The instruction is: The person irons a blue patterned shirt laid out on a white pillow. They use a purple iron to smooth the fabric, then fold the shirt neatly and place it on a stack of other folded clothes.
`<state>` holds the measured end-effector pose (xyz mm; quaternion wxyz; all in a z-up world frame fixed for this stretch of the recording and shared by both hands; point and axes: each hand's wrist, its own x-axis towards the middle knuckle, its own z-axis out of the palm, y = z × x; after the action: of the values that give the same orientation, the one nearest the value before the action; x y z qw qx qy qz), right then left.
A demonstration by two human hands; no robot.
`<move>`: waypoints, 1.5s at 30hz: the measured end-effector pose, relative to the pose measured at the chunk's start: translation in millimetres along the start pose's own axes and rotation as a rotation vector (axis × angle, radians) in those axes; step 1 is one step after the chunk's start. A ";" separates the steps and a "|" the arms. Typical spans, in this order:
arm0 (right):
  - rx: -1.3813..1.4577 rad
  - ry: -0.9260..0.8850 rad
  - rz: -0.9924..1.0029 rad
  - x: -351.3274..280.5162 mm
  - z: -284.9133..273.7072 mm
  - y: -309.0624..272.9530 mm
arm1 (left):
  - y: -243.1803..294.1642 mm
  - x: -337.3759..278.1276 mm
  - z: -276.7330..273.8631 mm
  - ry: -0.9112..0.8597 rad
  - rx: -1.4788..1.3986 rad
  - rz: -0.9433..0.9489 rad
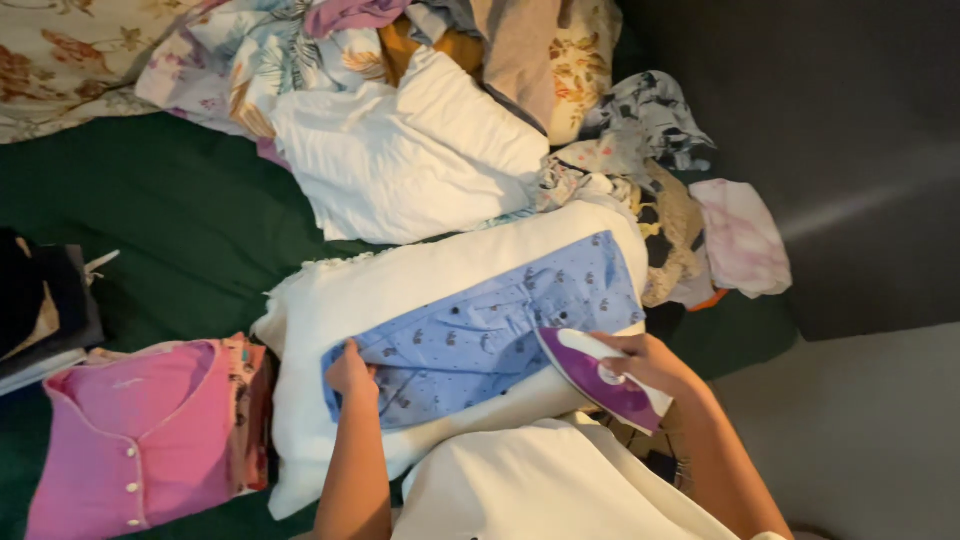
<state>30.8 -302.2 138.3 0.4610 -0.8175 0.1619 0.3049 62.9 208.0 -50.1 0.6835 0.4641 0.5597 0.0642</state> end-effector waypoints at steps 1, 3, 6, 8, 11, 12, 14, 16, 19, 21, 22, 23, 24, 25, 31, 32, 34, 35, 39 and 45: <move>0.000 0.001 0.001 -6.7 -8.7 3.1 | -16.8 7.9 1.7 -0.001 0.000 -0.001; -0.175 0.109 0.001 -17.5 -31.6 4.4 | -48.2 21.8 9.8 0.473 0.258 0.588; -0.221 0.196 0.053 -18.4 -59.0 19.7 | -42.6 -50.5 27.6 0.437 0.338 0.768; -0.285 0.227 0.057 -5.7 -75.9 35.0 | -32.0 -125.7 45.7 0.433 0.471 0.910; -0.376 0.302 -0.081 -21.6 -76.2 1.3 | -40.5 -206.4 82.1 0.343 0.711 1.197; -0.403 0.337 -0.214 -35.6 -71.2 -16.4 | -50.8 -229.2 92.6 0.257 0.827 1.337; -0.204 0.338 -0.222 -1.7 -67.5 13.1 | -81.8 -243.1 124.2 0.106 0.920 1.305; -0.010 0.333 -0.232 12.7 -65.1 14.2 | -101.4 -256.5 152.6 -0.040 1.004 1.263; 0.047 0.276 -0.342 -4.0 -62.7 -27.5 | -121.3 -276.5 179.6 -0.352 1.222 1.274; -0.128 0.206 -0.322 -20.0 -64.3 -65.8 | -137.0 -286.2 194.9 -0.453 1.598 1.149; -0.136 0.192 -0.323 -7.0 -63.0 -60.1 | -143.3 -288.7 194.1 -0.443 1.597 1.134; -0.260 0.151 -0.337 6.0 -61.3 -54.2 | -149.8 -291.1 193.1 -0.446 1.551 1.090; -0.384 0.113 -0.352 19.2 -59.1 -49.6 | -154.8 -292.6 193.0 -0.449 1.503 1.049; -0.391 0.102 -0.356 29.1 -55.7 -45.9 | -165.1 -284.8 195.7 -0.440 1.500 1.039; -0.546 0.088 -0.581 106.6 -27.4 -13.6 | -202.4 -250.3 195.9 -0.427 1.480 1.079; -0.563 0.106 -0.611 115.9 -23.6 -15.1 | -200.3 -252.1 195.6 -0.443 1.501 1.063; -0.581 0.116 -0.649 135.5 -15.8 -20.5 | -197.7 -253.8 197.0 -0.449 1.520 1.040; -0.565 0.119 -0.666 146.0 -12.0 -23.7 | -197.9 -253.9 198.9 -0.445 1.562 1.009; -0.599 0.050 -0.616 175.4 -3.4 -41.2 | -169.7 -284.1 210.8 -0.391 1.838 0.745; -0.571 0.030 -0.539 195.6 0.4 -54.5 | -161.2 -286.9 213.8 -0.312 1.776 0.585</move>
<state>209.4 -270.1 47.1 0.2760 -0.9305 -0.1430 0.1936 64.8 -177.0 26.1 0.1042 0.9397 0.1679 -0.2793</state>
